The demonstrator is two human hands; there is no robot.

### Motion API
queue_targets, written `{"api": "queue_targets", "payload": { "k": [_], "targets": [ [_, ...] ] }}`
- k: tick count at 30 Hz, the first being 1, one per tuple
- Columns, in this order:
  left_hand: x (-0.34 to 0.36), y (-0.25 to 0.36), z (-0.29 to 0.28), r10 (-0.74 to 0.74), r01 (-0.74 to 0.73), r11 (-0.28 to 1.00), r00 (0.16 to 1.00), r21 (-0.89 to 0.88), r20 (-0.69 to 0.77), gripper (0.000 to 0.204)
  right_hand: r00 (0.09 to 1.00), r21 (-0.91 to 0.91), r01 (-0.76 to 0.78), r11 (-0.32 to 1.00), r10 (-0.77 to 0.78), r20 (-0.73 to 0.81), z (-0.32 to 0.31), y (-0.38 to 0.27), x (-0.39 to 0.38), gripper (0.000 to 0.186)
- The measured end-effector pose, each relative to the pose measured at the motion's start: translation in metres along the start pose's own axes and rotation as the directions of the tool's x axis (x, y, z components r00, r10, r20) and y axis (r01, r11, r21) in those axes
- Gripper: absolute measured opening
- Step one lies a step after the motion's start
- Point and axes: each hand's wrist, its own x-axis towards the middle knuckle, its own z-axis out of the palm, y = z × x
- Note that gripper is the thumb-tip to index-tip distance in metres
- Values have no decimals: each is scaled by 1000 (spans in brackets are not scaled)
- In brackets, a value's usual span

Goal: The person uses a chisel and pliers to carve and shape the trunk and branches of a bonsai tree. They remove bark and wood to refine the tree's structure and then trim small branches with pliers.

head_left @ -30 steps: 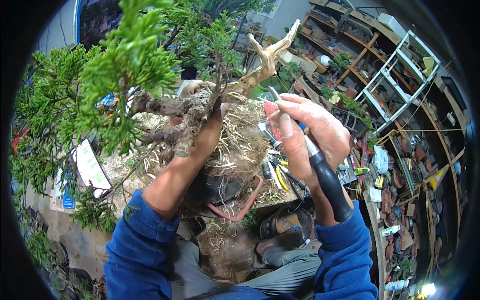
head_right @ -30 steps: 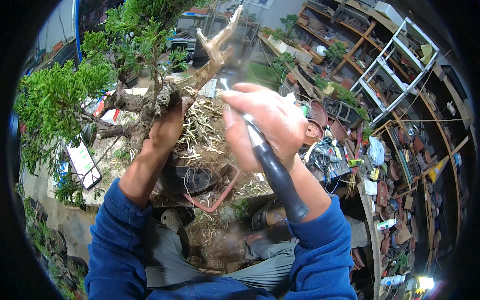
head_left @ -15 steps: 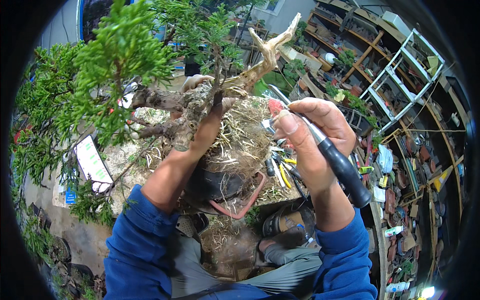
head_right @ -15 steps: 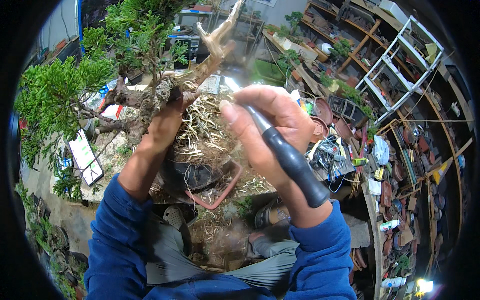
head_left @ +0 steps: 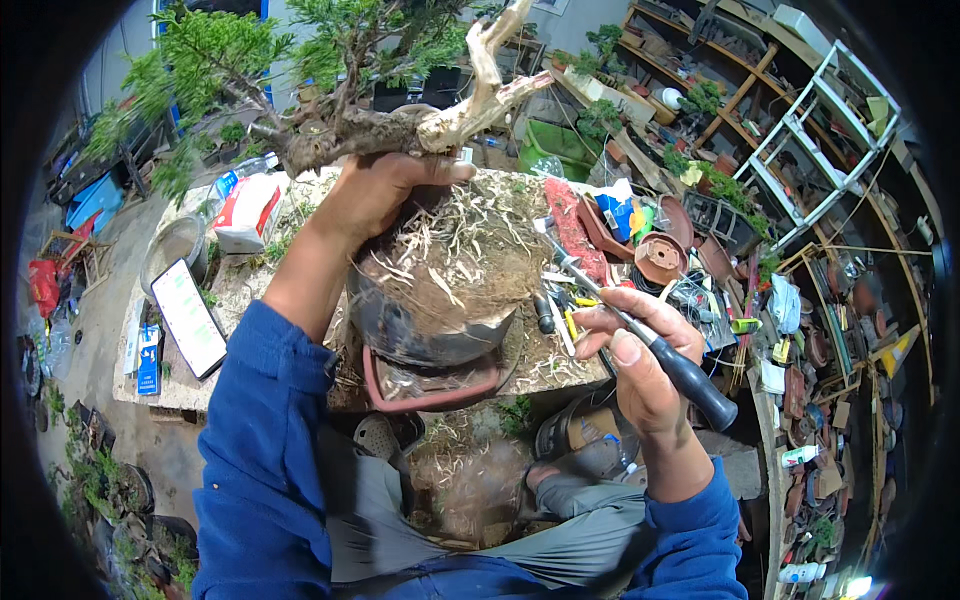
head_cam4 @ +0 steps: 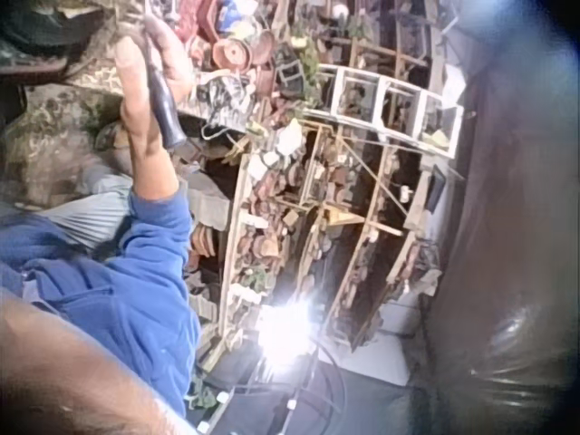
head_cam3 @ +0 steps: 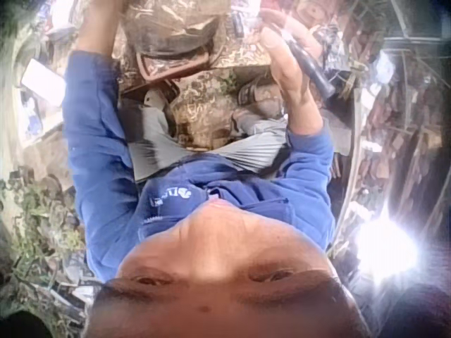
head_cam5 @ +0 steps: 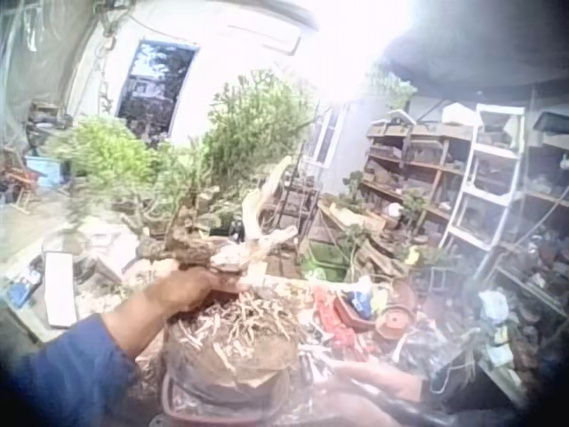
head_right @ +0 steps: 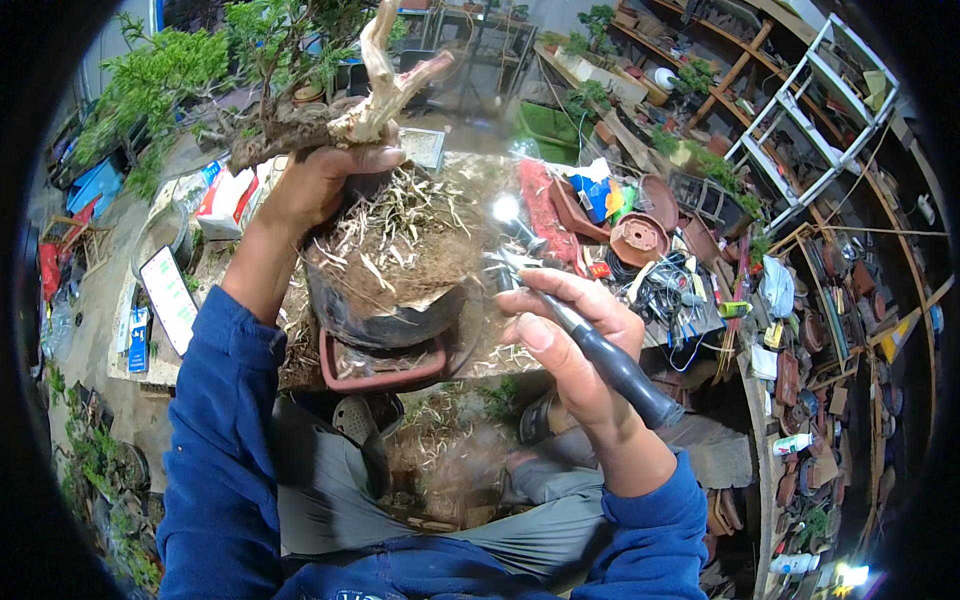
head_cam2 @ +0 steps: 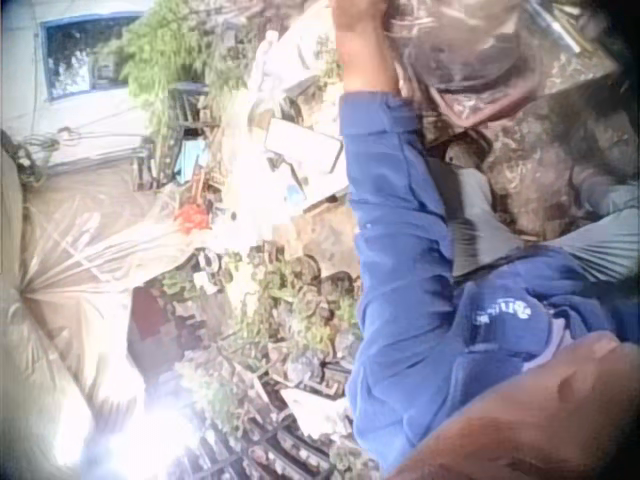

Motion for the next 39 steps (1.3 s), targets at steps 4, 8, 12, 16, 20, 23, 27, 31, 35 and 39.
{"api": "queue_targets", "payload": {
  "k": [4, 8, 12, 16, 20, 23, 27, 31, 35, 39],
  "targets": [
    [13, 2, -1, -122, 122, 993, 991, 5, 63, 43, 999, 164, 17, 986, -12, -30, -10, 13, -1, 69],
    [8, 10, 7, 5, -11, 990, 999, 142, 42, 46, 1000, 103, 4, 995, -2, -17, -15, 15, -1, 70],
    [-23, 26, 10, 91, 65, 772, 973, 632, -212, 48, 999, 68, -3, 998, 6, -37, -19, 15, 1, 68],
    [-72, 25, 12, 370, -65, 806, 832, 589, -414, 30, 999, 166, 25, 986, -18, -40, -24, 21, 8, 68],
    [-95, 29, 23, 490, -132, 781, 736, 611, -467, 40, 1000, 241, 24, 970, -22, -9, -29, 30, 12, 59],
    [-103, 23, 52, 525, -11, 553, 781, 833, -338, 41, 999, 313, 13, 950, -2, -37, -33, 37, 13, 56],
    [-112, -1, 85, 522, -145, 58, 848, 988, 94, 39, 995, 293, 7, 956, 21, -94, -47, 38, 14, 55],
    [-108, -14, 68, 582, -274, 100, 796, 957, 167, 32, 983, 259, 12, 966, 36, -181, -62, 38, 10, 48],
    [-107, -12, 44, 505, -323, 194, 842, 926, 189, 30, 988, 286, 22, 958, 24, -155, -78, 38, 8, 34],
    [-91, 1, 15, 417, -473, 402, 857, 784, 302, 36, 971, 238, 5, 971, 52, -232, -86, 36, 4, 26]
  ]
}}
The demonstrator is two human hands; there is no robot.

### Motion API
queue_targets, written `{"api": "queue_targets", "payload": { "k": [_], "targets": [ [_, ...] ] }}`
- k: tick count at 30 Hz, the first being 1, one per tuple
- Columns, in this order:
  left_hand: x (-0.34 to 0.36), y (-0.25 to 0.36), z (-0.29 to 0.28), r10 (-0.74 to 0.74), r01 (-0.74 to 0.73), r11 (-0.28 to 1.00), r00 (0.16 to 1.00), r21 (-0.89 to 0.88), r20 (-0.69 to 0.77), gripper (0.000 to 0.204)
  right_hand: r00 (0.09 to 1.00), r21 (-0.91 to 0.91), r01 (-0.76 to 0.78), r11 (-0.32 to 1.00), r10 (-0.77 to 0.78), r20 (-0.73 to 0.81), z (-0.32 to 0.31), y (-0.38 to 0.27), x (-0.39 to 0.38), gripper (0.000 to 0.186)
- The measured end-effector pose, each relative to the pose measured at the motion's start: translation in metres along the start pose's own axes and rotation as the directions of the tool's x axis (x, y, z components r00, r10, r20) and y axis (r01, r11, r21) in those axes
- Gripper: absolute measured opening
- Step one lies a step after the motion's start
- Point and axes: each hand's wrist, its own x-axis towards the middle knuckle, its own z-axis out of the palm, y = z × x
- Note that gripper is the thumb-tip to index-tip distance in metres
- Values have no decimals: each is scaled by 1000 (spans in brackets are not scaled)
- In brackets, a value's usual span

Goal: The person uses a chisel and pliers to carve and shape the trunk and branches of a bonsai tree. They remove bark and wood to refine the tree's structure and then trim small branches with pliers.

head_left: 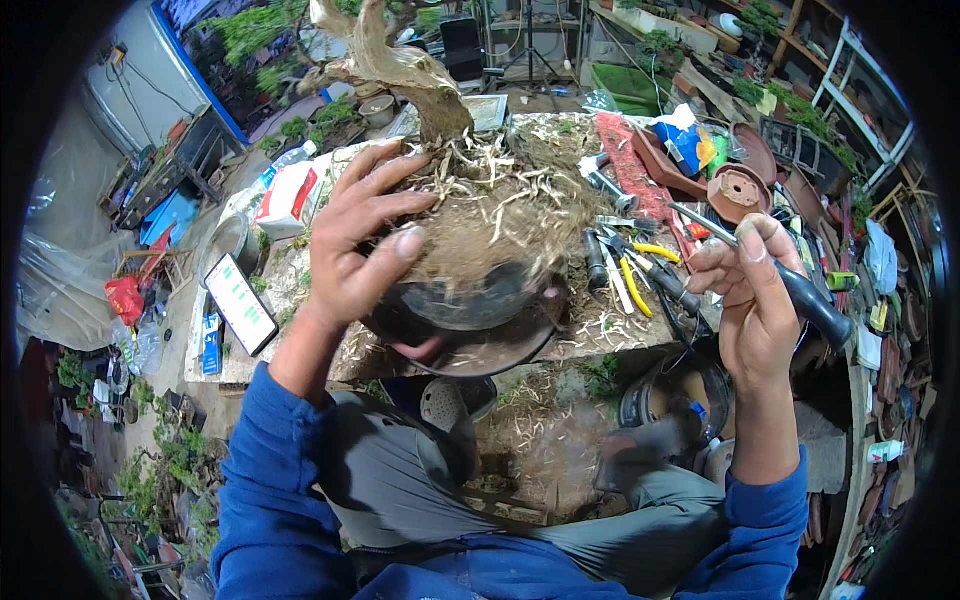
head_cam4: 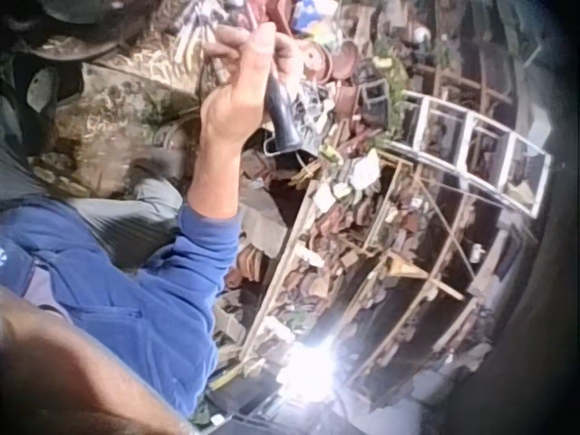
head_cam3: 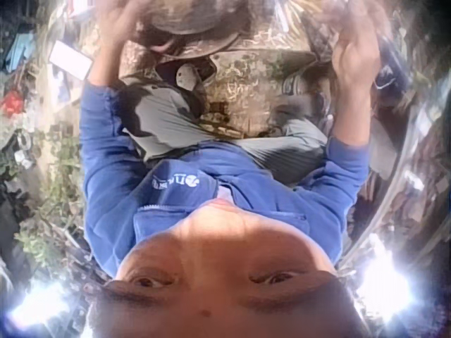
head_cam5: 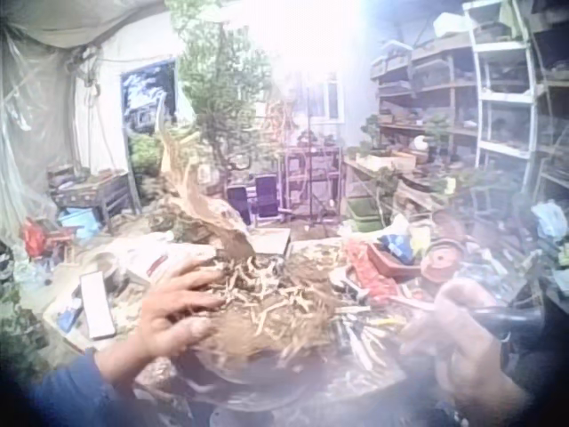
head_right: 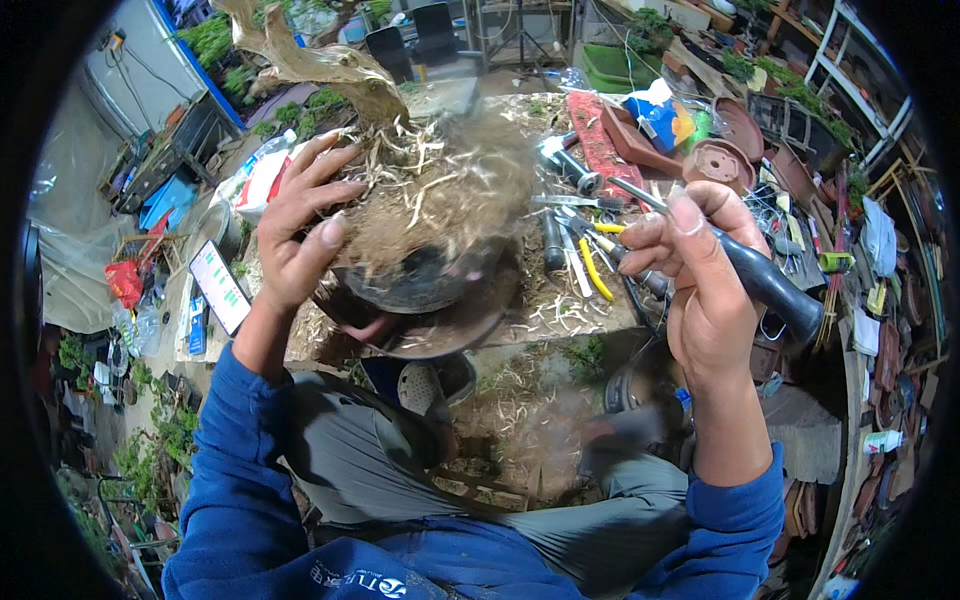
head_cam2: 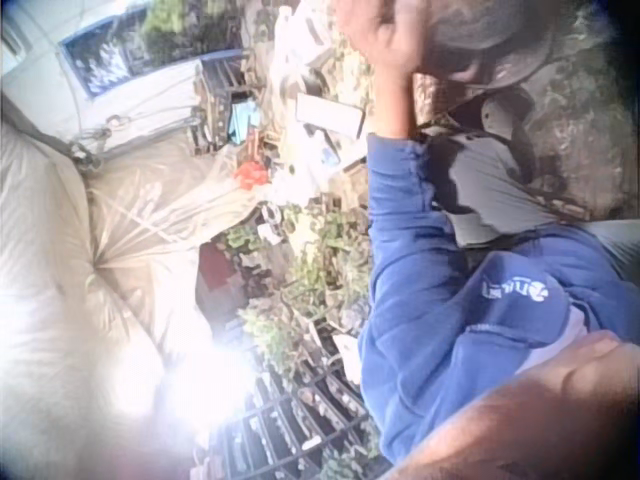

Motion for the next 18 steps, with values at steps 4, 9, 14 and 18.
{"api": "queue_targets", "payload": {
  "k": [4, 9, 14, 18],
  "targets": [
    [20, -40, -26, 4, 95, 937, 960, -337, 280, 50, 1000, 1, -30, 1000, 30, -2, -7, -6, -2, 25],
    [19, -68, -42, -167, 286, 853, 942, -436, 292, 67, 999, 11, -35, 999, 34, 11, -18, -17, -2, 25],
    [-5, -61, -50, -644, 420, 584, 761, -694, -80, 45, 995, 36, -69, 997, 66, 79, -20, -22, 0, 26],
    [-65, -16, -48, -639, 500, 755, 707, -425, -305, 36, 984, -49, -78, 996, 85, 155, -15, -22, -1, 30]
  ]
}}
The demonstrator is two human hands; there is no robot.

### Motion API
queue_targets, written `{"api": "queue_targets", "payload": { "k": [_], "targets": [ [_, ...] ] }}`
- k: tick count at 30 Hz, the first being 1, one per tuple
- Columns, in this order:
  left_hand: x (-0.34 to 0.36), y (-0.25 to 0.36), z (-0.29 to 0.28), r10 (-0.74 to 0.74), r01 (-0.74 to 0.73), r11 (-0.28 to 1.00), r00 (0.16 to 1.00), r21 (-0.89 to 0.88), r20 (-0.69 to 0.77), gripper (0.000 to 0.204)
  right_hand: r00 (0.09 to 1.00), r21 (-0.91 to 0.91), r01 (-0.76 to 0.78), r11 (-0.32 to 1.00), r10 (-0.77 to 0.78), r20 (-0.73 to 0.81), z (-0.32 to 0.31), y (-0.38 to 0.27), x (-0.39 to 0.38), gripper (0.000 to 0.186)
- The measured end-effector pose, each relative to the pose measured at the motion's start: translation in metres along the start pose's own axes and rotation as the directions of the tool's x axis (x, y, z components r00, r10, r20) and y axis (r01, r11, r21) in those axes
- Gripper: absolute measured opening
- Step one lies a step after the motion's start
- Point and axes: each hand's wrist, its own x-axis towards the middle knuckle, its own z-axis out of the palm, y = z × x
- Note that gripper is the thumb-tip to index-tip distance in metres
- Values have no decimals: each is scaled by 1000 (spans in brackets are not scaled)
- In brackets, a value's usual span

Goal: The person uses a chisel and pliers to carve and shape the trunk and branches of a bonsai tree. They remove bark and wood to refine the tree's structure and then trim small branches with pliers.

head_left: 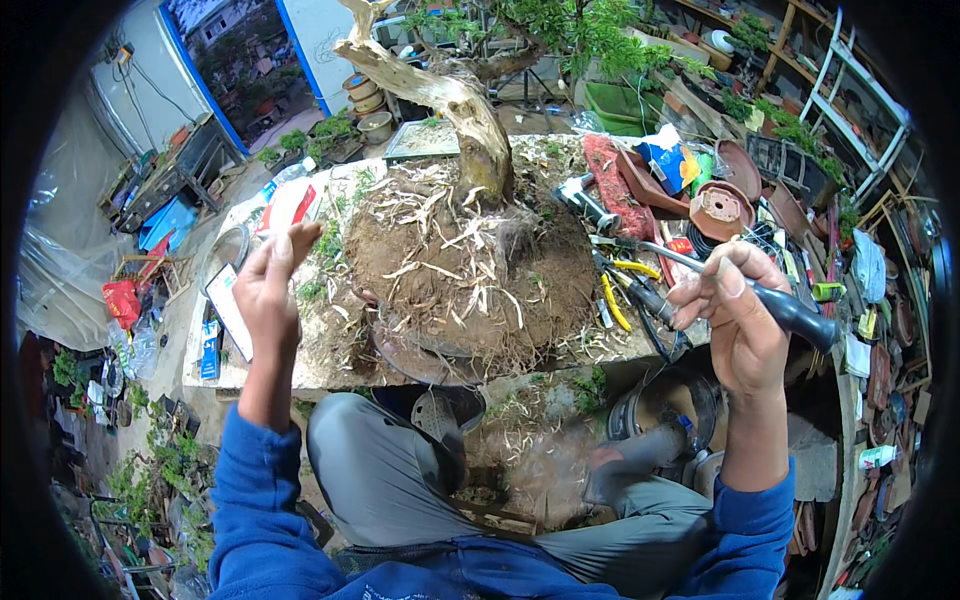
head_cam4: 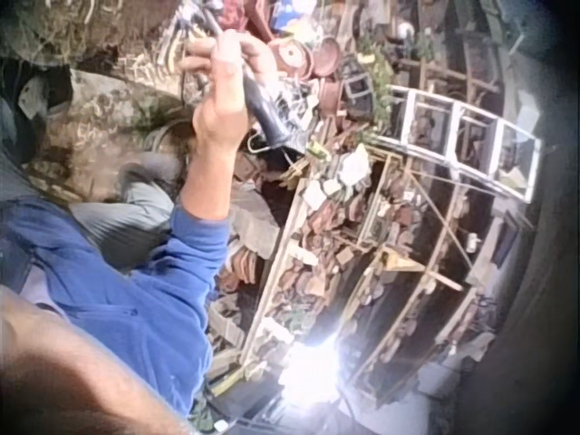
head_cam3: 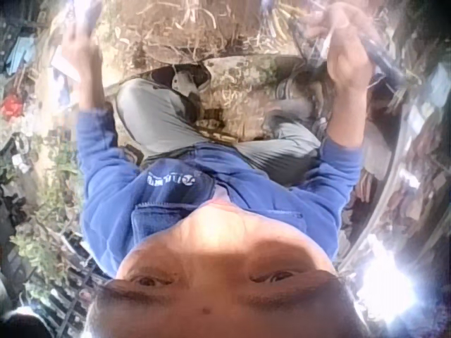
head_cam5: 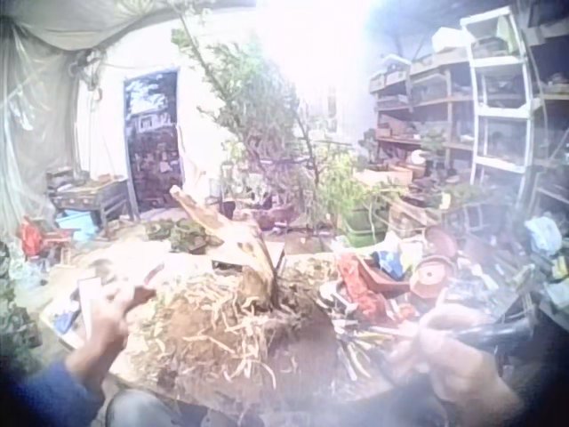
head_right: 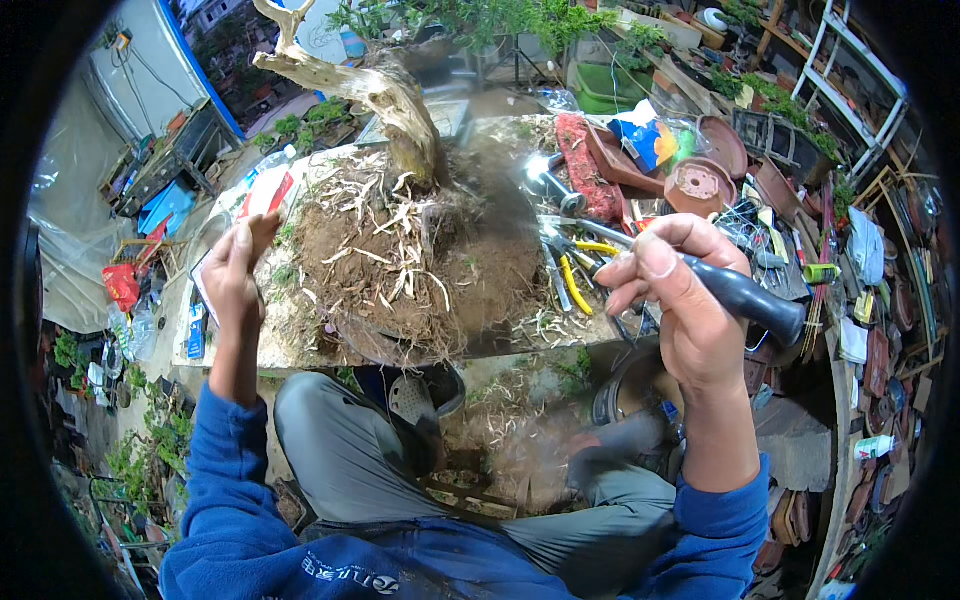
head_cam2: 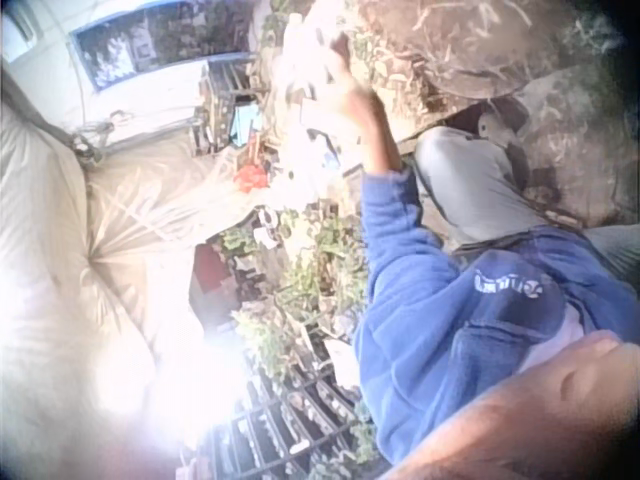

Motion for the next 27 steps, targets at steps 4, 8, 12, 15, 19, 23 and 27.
{"api": "queue_targets", "payload": {
  "k": [4, 8, 12, 15, 19, 23, 27],
  "targets": [
    [-101, 4, -30, 130, -139, 860, 990, 491, 53, 34, 1000, 7, -16, 1000, 16, -2, 4, 0, -1, 31],
    [-160, 25, -47, -219, 3, 843, 916, 538, 337, 45, 1000, 13, 13, 1000, -13, -1, 10, -2, -1, 31],
    [-205, 65, -30, 6, -389, 618, 871, 683, 491, 62, 1000, -86, -13, 996, 11, -22, 16, -8, -10, 35],
    [-205, 83, -18, 131, -527, 766, 688, 368, 714, 36, 999, -295, -30, 955, 26, -18, 9, -19, -34, 39],
    [-171, 89, 5, 247, -447, 873, 748, 193, 616, 36, 992, -362, -48, 931, 2, -125, -9, -26, -90, 53],
    [-114, 99, 48, 414, -536, 826, 786, 173, 459, 35, 952, -460, -127, 879, -22, -305, -26, -31, -151, 55],
    [-80, 100, 106, 501, -613, 772, 751, 170, 431, 33, 904, -721, -146, 677, -205, -375, -43, -28, -179, 50]
  ]
}}
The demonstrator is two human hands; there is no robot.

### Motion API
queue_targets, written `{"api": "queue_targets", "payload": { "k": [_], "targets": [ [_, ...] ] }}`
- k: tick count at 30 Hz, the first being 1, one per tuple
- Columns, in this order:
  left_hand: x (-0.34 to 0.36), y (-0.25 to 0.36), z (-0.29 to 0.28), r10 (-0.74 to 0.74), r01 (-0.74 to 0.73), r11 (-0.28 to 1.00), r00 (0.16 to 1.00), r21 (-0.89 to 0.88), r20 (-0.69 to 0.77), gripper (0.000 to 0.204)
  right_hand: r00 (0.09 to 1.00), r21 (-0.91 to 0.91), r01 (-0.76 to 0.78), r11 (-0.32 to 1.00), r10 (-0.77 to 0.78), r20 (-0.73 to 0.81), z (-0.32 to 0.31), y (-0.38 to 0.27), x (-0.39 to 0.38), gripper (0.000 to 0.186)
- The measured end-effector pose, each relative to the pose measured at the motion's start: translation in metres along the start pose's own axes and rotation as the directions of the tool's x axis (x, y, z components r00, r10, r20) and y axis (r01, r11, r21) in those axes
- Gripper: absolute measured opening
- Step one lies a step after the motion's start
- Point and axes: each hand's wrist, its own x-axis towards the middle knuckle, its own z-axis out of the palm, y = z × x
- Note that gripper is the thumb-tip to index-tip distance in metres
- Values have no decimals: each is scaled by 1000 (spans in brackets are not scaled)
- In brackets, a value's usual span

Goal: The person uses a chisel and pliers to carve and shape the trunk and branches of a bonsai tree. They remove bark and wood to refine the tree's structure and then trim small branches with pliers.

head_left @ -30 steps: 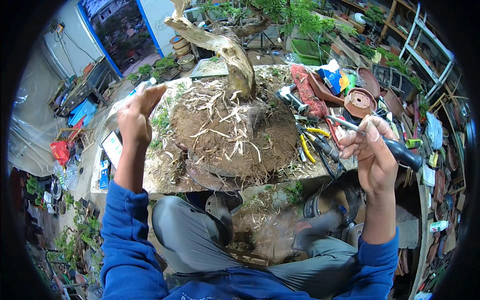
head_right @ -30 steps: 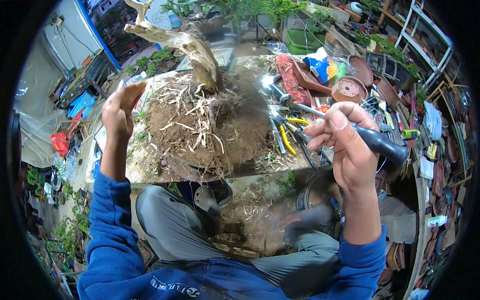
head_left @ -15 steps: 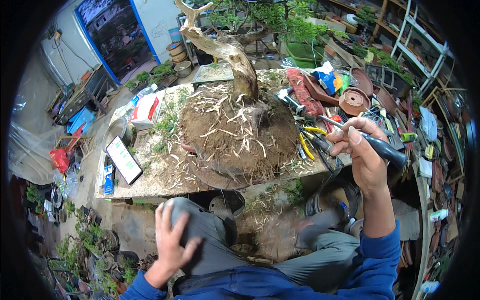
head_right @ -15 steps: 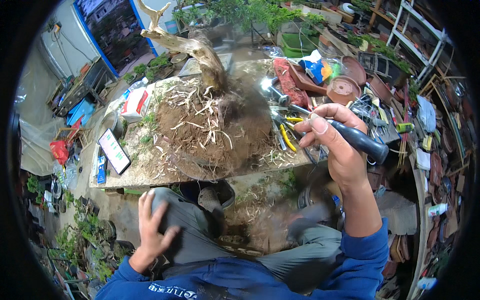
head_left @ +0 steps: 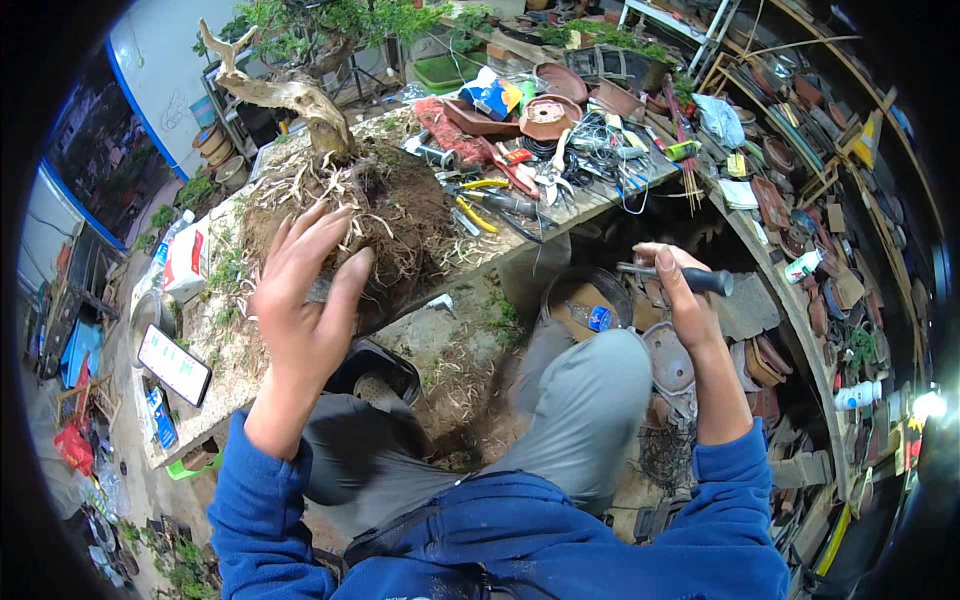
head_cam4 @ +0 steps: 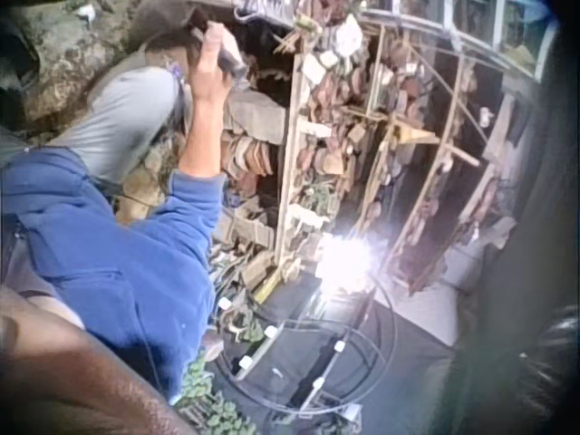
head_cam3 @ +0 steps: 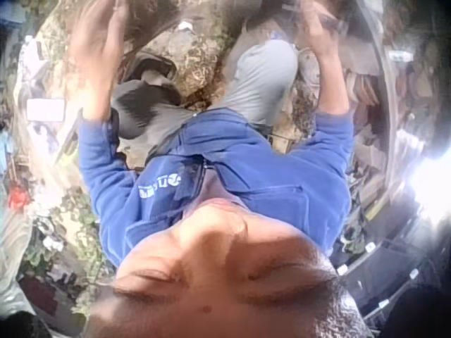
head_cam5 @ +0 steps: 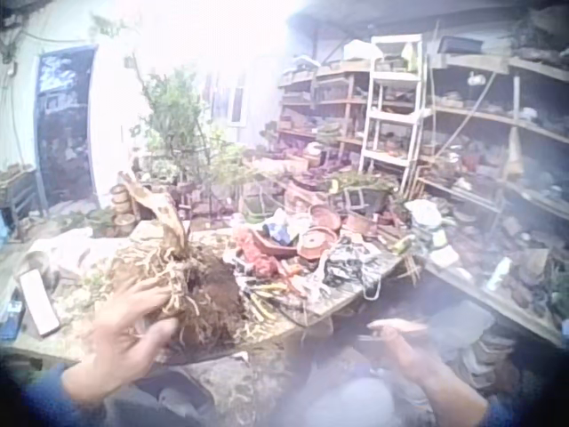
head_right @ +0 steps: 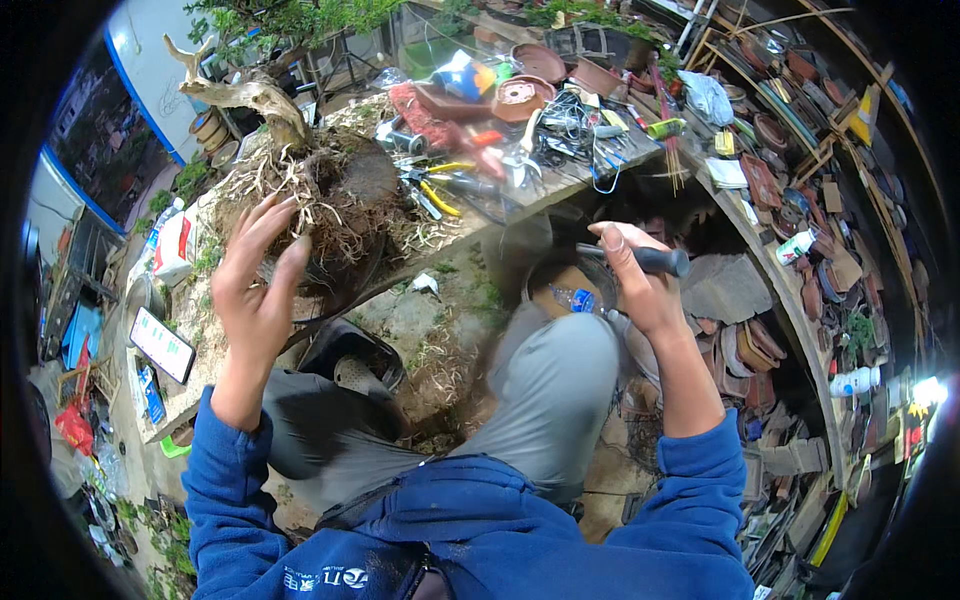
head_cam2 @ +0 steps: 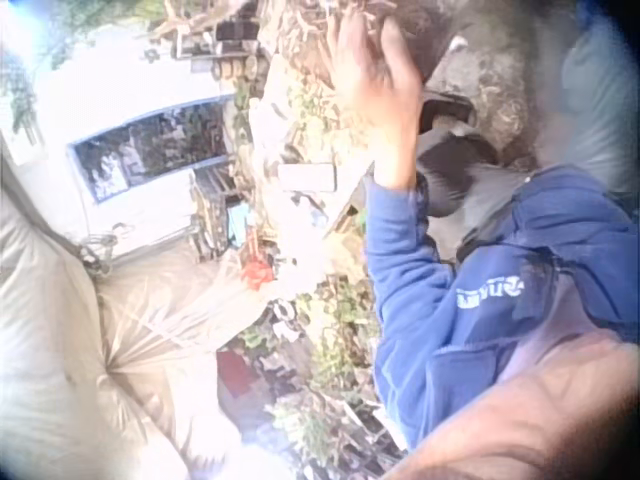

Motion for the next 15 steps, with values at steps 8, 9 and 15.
{"api": "queue_targets", "payload": {
  "k": [8, 9, 15],
  "targets": [
    [0, -18, 37, 232, -265, 896, 964, 356, 133, 24, 962, -376, -122, 918, 204, 184, 43, 32, 58, 44],
    [0, -20, 35, 236, -276, 893, 960, 355, 152, 23, 956, -403, -83, 911, 187, 227, 55, 37, 74, 42],
    [1, -27, 7, 228, -298, 919, 936, 259, 267, 21, 950, -401, 169, 900, -41, 309, 133, 66, 158, 43]
  ]
}}
